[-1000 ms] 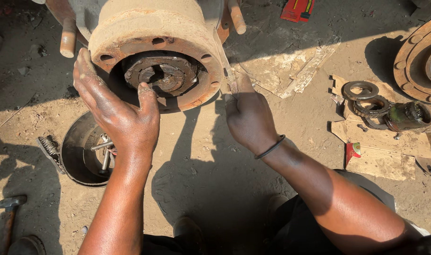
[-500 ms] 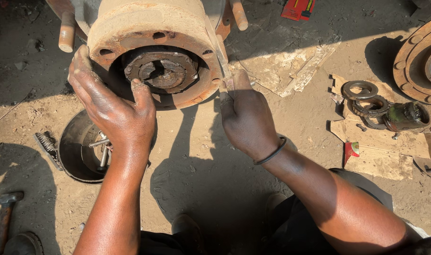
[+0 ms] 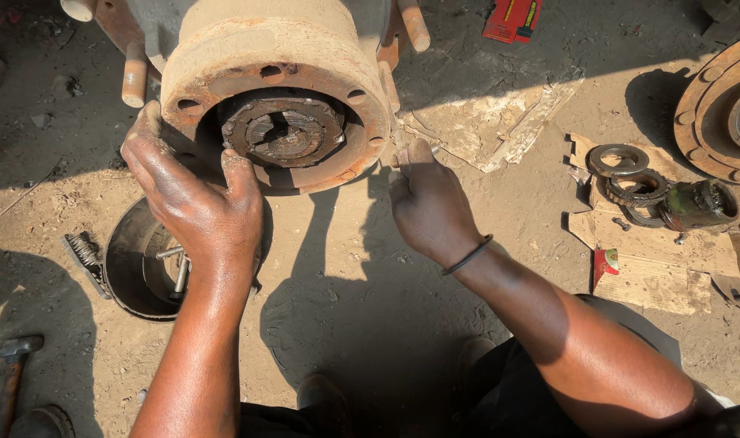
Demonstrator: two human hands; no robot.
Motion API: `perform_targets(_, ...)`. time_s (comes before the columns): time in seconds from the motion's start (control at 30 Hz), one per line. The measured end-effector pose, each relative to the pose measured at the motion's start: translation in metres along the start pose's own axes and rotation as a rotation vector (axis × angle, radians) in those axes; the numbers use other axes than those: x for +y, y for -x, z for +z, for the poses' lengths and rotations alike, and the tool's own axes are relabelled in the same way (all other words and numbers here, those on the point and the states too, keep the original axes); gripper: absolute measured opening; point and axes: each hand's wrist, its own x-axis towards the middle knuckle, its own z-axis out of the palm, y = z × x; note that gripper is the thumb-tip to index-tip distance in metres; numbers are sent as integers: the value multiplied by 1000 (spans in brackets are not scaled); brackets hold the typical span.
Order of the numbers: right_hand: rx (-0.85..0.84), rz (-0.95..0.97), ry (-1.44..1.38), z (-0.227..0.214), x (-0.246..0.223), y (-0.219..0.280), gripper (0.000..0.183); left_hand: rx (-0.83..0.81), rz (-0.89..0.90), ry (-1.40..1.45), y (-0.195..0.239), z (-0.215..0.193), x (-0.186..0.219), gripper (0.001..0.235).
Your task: The person uses a metal scraper to remove rust and debris from the surface of a brake drum hub. The person holds the hub with one hand while scraping the inner and outer edges with the other hand.
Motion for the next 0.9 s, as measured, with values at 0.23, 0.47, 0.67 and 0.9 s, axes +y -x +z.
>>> perform_targets(0.23,23,87,-40,-2,-4,0,31,-1,-3,28,-5,-4,15,86)
perform_targets(0.47,-7,46,41,7,12,-3,13,29,155,205,-12,-15,45,77)
perform_targets(0.67,70,-22,-97,13,15,0,16,19,120,95,-10,-9,27,81)
perform_targets(0.9,53,65,1,18,5,1,31,25,209,-106,-7,-11,6,73)
